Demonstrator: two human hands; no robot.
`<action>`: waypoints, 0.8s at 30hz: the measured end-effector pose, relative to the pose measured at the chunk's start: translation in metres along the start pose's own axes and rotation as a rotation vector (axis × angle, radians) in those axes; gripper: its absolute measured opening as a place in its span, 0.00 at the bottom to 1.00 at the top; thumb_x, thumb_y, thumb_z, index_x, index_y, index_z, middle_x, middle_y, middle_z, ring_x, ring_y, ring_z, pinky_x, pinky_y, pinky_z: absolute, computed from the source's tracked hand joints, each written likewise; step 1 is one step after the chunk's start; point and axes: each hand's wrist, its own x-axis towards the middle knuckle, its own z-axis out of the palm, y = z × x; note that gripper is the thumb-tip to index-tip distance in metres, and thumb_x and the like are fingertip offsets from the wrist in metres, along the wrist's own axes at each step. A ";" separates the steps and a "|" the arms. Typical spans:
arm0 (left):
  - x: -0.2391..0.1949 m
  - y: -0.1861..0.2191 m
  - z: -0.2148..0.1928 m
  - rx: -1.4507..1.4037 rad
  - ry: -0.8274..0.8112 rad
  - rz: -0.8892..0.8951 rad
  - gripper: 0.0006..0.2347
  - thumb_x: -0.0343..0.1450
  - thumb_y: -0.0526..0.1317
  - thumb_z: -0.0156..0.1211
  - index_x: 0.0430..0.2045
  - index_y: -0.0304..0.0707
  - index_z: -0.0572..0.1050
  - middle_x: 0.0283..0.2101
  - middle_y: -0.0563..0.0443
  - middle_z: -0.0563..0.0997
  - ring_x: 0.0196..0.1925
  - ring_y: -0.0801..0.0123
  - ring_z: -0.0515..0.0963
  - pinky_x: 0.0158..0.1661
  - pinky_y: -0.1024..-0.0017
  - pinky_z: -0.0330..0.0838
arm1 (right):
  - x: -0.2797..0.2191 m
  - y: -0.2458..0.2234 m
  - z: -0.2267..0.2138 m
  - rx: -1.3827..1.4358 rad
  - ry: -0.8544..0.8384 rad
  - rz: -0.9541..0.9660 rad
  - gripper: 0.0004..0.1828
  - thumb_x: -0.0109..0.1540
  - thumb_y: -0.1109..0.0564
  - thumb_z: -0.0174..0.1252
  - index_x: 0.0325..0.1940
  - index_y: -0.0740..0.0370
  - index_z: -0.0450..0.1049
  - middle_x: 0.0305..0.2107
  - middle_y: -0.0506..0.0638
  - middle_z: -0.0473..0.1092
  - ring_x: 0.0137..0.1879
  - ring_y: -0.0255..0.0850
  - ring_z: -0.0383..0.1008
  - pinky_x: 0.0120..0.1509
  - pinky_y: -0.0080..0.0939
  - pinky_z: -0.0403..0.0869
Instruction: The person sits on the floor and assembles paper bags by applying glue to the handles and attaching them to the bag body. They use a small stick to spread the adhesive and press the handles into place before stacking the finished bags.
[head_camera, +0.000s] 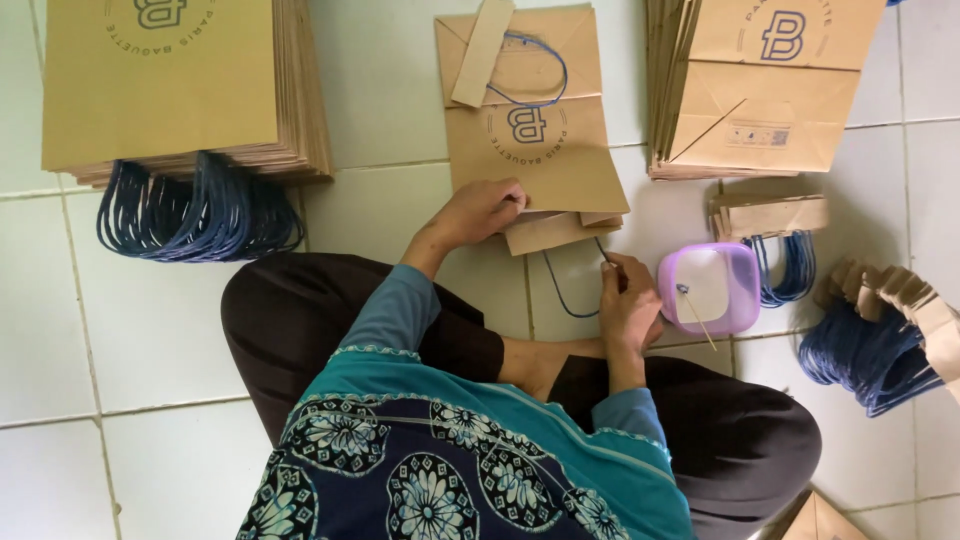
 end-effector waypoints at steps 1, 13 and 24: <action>0.001 -0.003 0.003 -0.001 -0.003 -0.005 0.08 0.74 0.40 0.52 0.38 0.36 0.74 0.39 0.30 0.81 0.46 0.33 0.79 0.46 0.44 0.71 | 0.001 -0.010 0.001 0.000 -0.005 0.003 0.09 0.61 0.59 0.68 0.44 0.46 0.83 0.27 0.45 0.76 0.35 0.43 0.78 0.44 0.42 0.77; 0.022 -0.056 0.055 0.075 0.100 0.057 0.07 0.70 0.52 0.58 0.31 0.57 0.78 0.51 0.58 0.82 0.65 0.58 0.71 0.66 0.53 0.47 | 0.002 -0.029 0.049 -0.015 0.123 -0.282 0.08 0.64 0.66 0.61 0.45 0.58 0.82 0.29 0.45 0.74 0.38 0.41 0.79 0.46 0.36 0.78; 0.020 -0.053 0.055 0.036 0.076 0.007 0.05 0.71 0.49 0.59 0.33 0.55 0.77 0.54 0.57 0.81 0.67 0.58 0.68 0.70 0.39 0.35 | 0.000 -0.026 0.049 0.009 0.120 -0.233 0.10 0.63 0.68 0.60 0.43 0.59 0.82 0.29 0.46 0.74 0.37 0.43 0.79 0.44 0.37 0.78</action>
